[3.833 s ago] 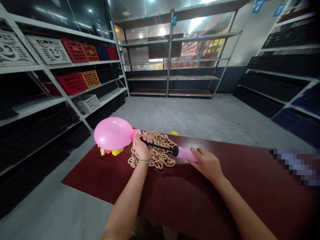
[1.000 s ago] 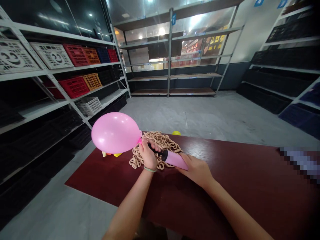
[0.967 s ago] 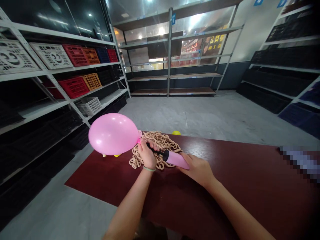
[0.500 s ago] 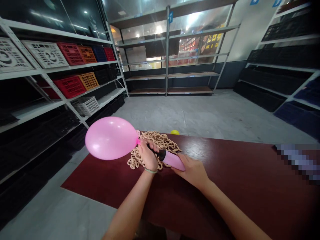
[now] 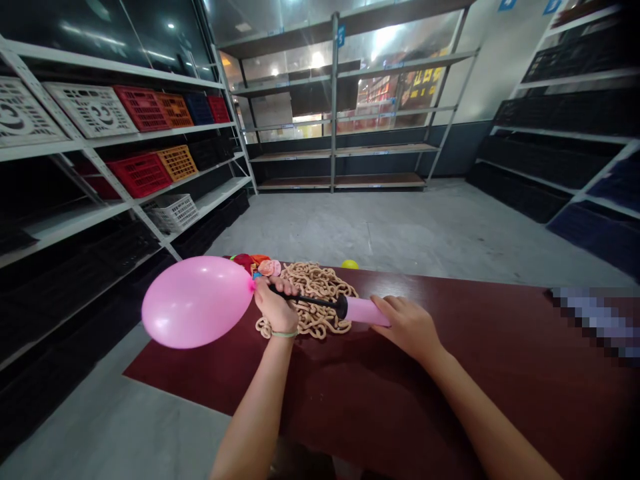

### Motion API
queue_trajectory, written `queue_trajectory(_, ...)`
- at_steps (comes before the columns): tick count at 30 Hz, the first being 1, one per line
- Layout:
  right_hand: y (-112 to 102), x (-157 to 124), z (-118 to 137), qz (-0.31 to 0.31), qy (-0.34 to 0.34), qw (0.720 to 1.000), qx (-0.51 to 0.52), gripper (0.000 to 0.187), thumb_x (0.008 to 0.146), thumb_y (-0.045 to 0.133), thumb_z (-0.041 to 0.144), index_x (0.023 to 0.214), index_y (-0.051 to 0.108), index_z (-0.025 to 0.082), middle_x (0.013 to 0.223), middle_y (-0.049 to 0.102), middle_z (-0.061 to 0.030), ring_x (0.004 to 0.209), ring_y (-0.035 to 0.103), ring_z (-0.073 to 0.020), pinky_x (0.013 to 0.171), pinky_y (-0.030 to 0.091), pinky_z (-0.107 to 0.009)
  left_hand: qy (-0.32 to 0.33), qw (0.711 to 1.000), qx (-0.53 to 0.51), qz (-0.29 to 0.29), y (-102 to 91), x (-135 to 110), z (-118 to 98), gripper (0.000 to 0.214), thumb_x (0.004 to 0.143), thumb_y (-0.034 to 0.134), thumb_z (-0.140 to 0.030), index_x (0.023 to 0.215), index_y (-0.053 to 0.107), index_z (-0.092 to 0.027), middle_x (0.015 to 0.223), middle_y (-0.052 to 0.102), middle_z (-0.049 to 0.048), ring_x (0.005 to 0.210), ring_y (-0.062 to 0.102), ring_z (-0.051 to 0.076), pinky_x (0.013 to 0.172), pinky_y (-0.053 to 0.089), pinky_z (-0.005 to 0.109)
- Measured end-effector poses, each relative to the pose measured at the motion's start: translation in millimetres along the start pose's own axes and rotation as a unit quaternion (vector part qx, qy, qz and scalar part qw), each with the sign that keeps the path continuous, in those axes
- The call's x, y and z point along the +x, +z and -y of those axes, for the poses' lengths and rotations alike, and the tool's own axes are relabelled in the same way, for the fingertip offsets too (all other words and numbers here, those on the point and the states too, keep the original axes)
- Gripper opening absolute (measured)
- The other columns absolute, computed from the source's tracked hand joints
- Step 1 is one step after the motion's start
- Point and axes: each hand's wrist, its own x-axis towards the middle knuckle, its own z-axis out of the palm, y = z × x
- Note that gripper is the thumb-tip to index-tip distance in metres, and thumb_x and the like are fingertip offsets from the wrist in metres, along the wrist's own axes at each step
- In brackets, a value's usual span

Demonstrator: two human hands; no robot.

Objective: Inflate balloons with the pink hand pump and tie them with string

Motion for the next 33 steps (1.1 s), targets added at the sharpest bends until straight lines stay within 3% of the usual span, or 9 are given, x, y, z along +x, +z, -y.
queue_trajectory(4,-2,5,26,0.017,0.011,0.999,0.042,0.049,0.087,0.057,0.054,0.122,0.058,0.019,0.097,0.07,-0.0079,0.081,0.064,-0.0221,0.067,0.041,-0.031,0.013,1.0,0.011,-0.011,2.9,-11,4,0.021,0.087,0.047,-0.027,0.07,0.038,-0.021,0.053,0.034,-0.0068,0.039,0.033,0.008,0.037,0.027,0.022)
queue_trajectory(7,-5,7,44,0.015,0.036,0.994,0.099,0.049,0.087,0.055,0.055,0.121,0.057,0.019,0.102,0.07,-0.0085,0.082,0.065,-0.0212,0.067,0.043,-0.03,-0.009,0.999,0.034,0.035,7.4,-33,18,0.025,0.089,0.046,-0.033,0.068,0.039,-0.021,0.052,0.036,-0.0065,0.039,0.036,0.008,0.038,0.03,0.021)
queue_trajectory(10,-7,7,44,0.01,0.039,0.992,0.121,0.052,0.088,0.054,0.055,0.126,0.054,0.02,0.105,0.07,-0.0087,0.084,0.066,-0.0212,0.068,0.045,-0.03,-0.023,0.996,0.039,0.076,9.2,-50,31,0.026,0.09,0.048,-0.036,0.07,0.04,-0.021,0.053,0.04,-0.0064,0.04,0.041,0.008,0.042,0.037,0.022)
queue_trajectory(13,-10,6,31,0.007,0.027,0.994,0.103,0.056,0.089,0.052,0.059,0.129,0.053,0.02,0.103,0.07,-0.0085,0.084,0.066,-0.0213,0.068,0.045,-0.03,-0.027,0.993,0.057,0.1,8.8,-51,36,0.025,0.09,0.05,-0.038,0.074,0.041,-0.021,0.056,0.047,-0.0051,0.046,0.05,0.01,0.05,0.046,0.025)
queue_trajectory(18,-15,3,16,-0.019,0.041,0.997,0.056,0.054,0.09,0.048,0.06,0.124,0.057,0.019,0.099,0.07,-0.0079,0.081,0.064,-0.0202,0.066,0.041,-0.03,-0.016,0.988,0.067,0.139,12.4,-35,25,0.027,0.092,0.047,-0.045,0.08,0.043,-0.021,0.062,0.057,-0.0019,0.057,0.062,0.015,0.063,0.054,0.034)
queue_trajectory(22,-16,0,4,-0.016,0.02,0.998,0.049,0.055,0.09,0.048,0.062,0.122,0.058,0.018,0.099,0.07,-0.0079,0.083,0.063,-0.0204,0.067,0.039,-0.03,0.019,0.988,0.09,0.125,11.2,-11,6,0.028,0.091,0.048,-0.045,0.079,0.043,-0.021,0.062,0.058,-0.0026,0.058,0.062,0.014,0.068,0.055,0.033)
queue_trajectory(28,-17,-6,-28,0.038,0.06,0.997,0.04,0.055,0.089,0.048,0.061,0.127,0.054,0.021,0.109,0.067,-0.009,0.093,0.061,-0.0241,0.073,0.039,-0.032,0.01,0.986,0.111,0.126,-14.6,30,-14,0.027,0.088,0.053,-0.043,0.077,0.044,-0.021,0.064,0.061,-0.0016,0.064,0.066,0.014,0.071,0.057,0.034)
queue_trajectory(33,-17,-10,-45,0.094,0.054,0.994,0.033,0.051,0.089,0.05,0.059,0.127,0.054,0.026,0.112,0.065,-0.0085,0.094,0.06,-0.0256,0.079,0.039,-0.036,-0.013,0.961,0.208,0.182,-37.5,41,-12,0.037,0.087,0.054,-0.053,0.074,0.044,-0.02,0.061,0.06,-0.0009,0.053,0.06,0.013,0.056,0.053,0.028)
